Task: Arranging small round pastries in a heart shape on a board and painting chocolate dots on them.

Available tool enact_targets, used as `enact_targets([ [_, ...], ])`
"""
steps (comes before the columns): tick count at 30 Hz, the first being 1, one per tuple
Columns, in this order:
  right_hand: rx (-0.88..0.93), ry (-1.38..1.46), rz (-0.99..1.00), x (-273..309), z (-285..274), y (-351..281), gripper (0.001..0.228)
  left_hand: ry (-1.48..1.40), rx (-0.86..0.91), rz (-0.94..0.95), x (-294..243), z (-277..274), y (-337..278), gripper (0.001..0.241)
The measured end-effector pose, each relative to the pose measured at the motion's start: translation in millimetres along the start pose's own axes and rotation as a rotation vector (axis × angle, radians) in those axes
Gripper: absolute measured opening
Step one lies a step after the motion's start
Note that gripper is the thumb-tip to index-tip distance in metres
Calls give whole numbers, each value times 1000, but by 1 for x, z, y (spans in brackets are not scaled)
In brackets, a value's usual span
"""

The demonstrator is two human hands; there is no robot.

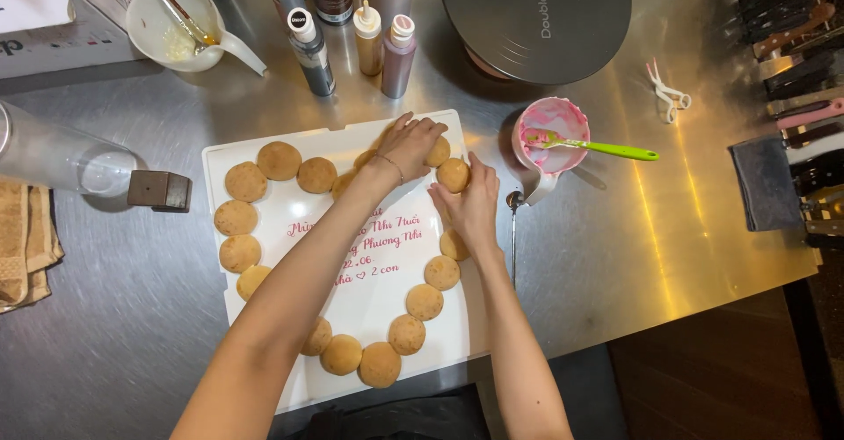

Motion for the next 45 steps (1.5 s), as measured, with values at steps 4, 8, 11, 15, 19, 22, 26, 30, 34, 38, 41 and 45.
enact_targets([
  [4, 63, 223, 363, -17, -43, -18, 45, -177, -325, -104, -41, -16, -27, 56],
  [8, 219, 397, 455, -73, -30, -55, 36, -560, -361, -392, -85, 24, -57, 26],
  [11, 181, 425, 443, -39, -32, -65, 37, -575, -307, -451, -115, 25, -64, 38],
  [15, 104, 351, 498, -32, -27, -64, 38, -489, -311, -453, -125, 20, -62, 37],
  [19, 110, 379, 487, -30, -28, -57, 38, -574, -372, -472, -128, 14, -59, 32],
  [22, 142, 401, 475, -38, -29, -51, 38, -598, -360, -474, -127, 14, -59, 32],
  [26, 183, 574, 481, -48, -34, -49, 39, -564, -368, -483, -123, 17, -60, 25],
  [30, 161, 517, 517, -44, -50, -68, 40, -610, -403, -460, -123, 13, -69, 21],
  [34, 177, 365, 590, -36, -53, -100, 37, -563, -329, -491, -139, 10, -84, 18],
  [38, 100, 433, 539, -24, -42, -112, 37, -650, -343, -467, -149, 22, -93, 20],
  [41, 110, 454, 534, -18, -43, -107, 37, -668, -369, -501, -151, 13, -93, 24],
  [45, 135, 436, 536, -16, -45, -107, 36, -722, -394, -525, -151, 9, -98, 22],
])
Point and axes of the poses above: each hand's wrist, its own y-axis towards the middle knuckle, its own z-axis out of the palm, x = y × z, the point moved 1 cm from there along y, towards the middle knuckle, and after that the axes turned 12 degrees about z, right-handed, at the moved point
